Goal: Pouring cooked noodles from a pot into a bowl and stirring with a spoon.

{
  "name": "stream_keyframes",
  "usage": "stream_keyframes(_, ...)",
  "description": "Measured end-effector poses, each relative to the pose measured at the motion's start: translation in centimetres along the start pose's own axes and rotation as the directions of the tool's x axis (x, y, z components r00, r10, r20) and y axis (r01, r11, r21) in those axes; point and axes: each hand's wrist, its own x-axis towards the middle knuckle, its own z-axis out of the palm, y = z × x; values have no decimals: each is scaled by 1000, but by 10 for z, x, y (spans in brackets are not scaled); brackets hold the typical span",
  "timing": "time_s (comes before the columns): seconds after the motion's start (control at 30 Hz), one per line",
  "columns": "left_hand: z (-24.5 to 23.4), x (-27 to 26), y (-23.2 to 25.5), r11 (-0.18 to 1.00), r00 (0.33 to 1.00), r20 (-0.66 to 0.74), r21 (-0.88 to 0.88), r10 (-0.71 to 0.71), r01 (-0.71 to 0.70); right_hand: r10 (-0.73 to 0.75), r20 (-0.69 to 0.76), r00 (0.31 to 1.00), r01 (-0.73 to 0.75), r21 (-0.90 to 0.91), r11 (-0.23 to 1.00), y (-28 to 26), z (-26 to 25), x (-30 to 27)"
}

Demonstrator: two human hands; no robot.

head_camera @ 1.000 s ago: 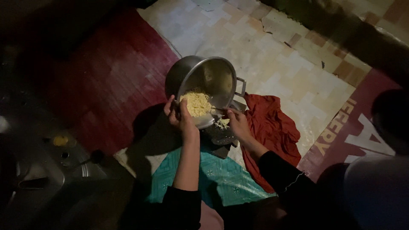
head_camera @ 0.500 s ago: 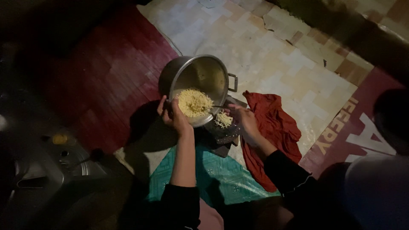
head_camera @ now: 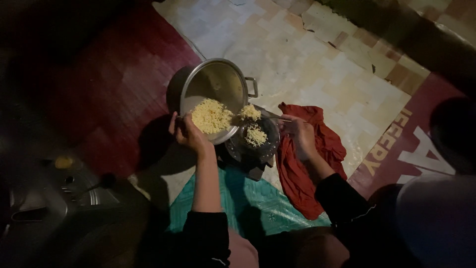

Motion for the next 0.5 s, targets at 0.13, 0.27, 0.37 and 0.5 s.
stream_keyframes(0.13,-5,8,-9,991,993,49,-92,105,-100,-10,-73,997,3,-103,995,3,-12,-3)
stream_keyframes(0.27,-1,3,2,1000,1000,-5,-24,15,-15,-97,6,995,93,-346,934,14,-12,-6)
stream_keyframes(0.37,-14,18,-27,990,991,46,-70,123,-119,-97,80,992,125,-551,825,-6,11,-20)
stream_keyframes(0.5,0,-4,8,999,998,53,-21,27,-26,-90,72,993,112,-794,597,-26,34,-30)
